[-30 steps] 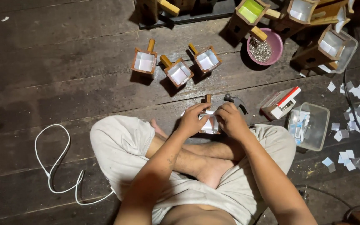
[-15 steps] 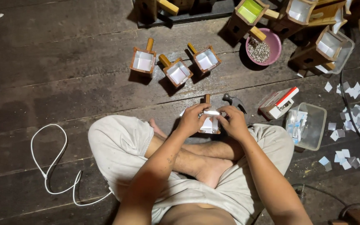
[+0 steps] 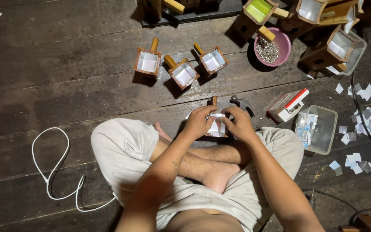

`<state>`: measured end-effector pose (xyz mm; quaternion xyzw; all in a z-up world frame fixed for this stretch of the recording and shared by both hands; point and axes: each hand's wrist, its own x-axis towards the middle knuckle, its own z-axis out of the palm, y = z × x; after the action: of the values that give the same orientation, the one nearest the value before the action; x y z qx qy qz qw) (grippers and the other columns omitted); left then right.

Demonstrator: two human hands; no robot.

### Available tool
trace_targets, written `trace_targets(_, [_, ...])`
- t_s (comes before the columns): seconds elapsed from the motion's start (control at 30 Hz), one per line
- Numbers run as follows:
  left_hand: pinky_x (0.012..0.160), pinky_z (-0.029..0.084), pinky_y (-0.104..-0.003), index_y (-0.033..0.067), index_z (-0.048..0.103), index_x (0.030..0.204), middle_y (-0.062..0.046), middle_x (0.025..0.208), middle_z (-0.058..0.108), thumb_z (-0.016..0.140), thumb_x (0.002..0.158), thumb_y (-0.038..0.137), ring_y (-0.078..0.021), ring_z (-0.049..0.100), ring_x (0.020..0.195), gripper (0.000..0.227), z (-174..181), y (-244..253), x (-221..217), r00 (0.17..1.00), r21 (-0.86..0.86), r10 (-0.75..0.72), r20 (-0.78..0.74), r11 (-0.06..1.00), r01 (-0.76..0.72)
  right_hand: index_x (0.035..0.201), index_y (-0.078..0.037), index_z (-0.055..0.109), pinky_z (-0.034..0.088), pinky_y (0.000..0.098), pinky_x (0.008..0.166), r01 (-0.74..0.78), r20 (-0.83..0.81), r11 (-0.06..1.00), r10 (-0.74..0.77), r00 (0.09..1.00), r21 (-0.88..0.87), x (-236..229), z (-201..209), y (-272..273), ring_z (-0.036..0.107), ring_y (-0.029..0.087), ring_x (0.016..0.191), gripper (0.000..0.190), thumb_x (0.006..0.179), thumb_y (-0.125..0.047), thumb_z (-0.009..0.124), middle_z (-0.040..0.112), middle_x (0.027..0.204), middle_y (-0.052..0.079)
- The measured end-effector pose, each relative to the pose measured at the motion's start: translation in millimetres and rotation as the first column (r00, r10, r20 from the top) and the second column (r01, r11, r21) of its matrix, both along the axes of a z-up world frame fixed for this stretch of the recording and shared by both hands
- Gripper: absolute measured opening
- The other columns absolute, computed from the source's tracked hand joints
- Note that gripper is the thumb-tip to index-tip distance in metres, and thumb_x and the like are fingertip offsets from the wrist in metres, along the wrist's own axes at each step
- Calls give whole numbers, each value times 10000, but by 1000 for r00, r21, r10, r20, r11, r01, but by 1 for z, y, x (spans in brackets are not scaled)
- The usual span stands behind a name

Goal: Assembling small wooden structures using a power drill and hammer while sitting on the floor.

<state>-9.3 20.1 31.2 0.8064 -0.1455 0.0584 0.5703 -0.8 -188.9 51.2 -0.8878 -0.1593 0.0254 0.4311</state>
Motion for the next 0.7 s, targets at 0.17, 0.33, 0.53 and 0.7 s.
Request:
trace_targets(0.17, [775,615,-442,91,715,1196,-153,923,759,770,793,-21,-383,745,919,422,4,-1,-1,1000,-16,-5,-11,1000,5,976,-68,760,562,436,822,0,-35,1000,0,999,15,2,-3,-3,724,352,921,109,873,-73,795,723,894,140])
trace_targets(0.33, [779,621,-436,115,702,1222,-142,928,762,767,808,-3,-366,747,915,435,0,-4,-3,1000,-16,-10,-22,1000,9,987,-47,740,561,458,815,-6,-50,1000,5,999,-11,1,-5,-8,718,375,912,100,889,-51,759,717,893,157])
trace_targets(0.53, [760,623,-441,108,700,1220,-145,914,756,765,820,-9,-368,747,886,422,-4,-4,-2,1000,-25,0,21,1000,1,973,-66,743,563,448,810,-11,-18,1000,11,1000,-28,1,-4,-6,720,364,911,102,879,-69,782,715,885,147])
trace_targets(0.7, [755,624,-442,103,698,1216,-149,924,750,755,832,-10,-367,745,874,404,-6,-4,-4,999,-25,0,37,1000,1,980,-56,740,556,453,812,-15,-21,1000,15,1000,-5,-2,1,-3,714,365,905,96,889,-50,768,709,890,153])
